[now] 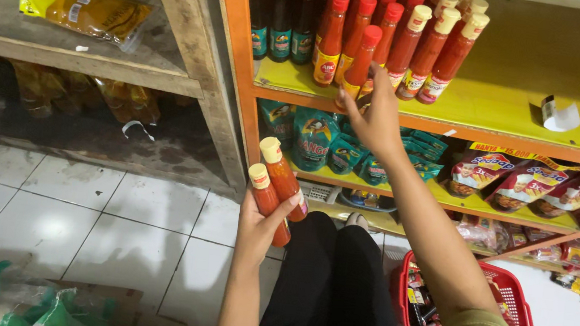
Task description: The person takes sauce bottles from a red basket on the floor and arranges them neatly into rows on a grocery shelf.
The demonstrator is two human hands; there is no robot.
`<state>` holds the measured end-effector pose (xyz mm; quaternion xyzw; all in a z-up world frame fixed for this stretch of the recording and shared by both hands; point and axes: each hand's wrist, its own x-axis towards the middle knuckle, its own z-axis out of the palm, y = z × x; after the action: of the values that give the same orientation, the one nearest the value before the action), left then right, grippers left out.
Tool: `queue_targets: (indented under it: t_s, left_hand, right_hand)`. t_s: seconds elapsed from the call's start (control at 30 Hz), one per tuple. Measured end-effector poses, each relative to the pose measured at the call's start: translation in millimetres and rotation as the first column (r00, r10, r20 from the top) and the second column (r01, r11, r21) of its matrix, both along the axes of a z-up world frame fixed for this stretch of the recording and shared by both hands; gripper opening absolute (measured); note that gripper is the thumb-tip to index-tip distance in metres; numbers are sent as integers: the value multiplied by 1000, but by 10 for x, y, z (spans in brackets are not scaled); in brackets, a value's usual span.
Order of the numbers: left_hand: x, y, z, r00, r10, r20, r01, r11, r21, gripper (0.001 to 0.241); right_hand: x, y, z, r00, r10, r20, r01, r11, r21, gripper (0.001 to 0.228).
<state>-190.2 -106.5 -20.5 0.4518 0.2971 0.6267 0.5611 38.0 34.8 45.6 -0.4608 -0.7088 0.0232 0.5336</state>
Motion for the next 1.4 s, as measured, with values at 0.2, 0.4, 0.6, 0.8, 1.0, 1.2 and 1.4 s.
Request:
queue_targets:
  t_s: [0.2, 0.4, 0.6, 0.8, 1.0, 1.2, 1.4]
  left_hand:
    - [45, -57, 103, 999, -47, -7, 47, 998, 29, 47]
    - [24, -123, 165, 998, -55, -23, 55, 998, 5, 49]
    - [68, -79, 174, 998, -38, -49, 38, 999, -16, 50]
    - [85, -28, 102, 998, -55, 5, 55, 998, 25, 45]
    - [-70, 20, 40, 1000, -4, -7, 3, 1000, -18, 47]
    - [-206, 64, -82, 999, 34, -25, -34, 999, -18, 48]
    - [-51, 118, 13, 997, 11, -80, -15, 999, -46, 47]
  right_hand:
    - [17, 5, -134, 999, -49, -19, 50, 998, 45, 64]
    - [160, -90, -190, 985, -52, -166, 58, 998, 32, 48]
    - [294, -167, -123, 945, 45, -324, -87, 989, -117, 50]
    - [10, 21, 104, 732, 344, -588, -493, 863, -110, 37]
    - [-340, 101, 577, 987, 102, -124, -125, 973, -194, 31]
    - [0, 56, 322, 986, -75, -150, 102, 978, 182, 28]
    - [733, 111, 718, 937, -283, 203, 189, 902, 388, 49]
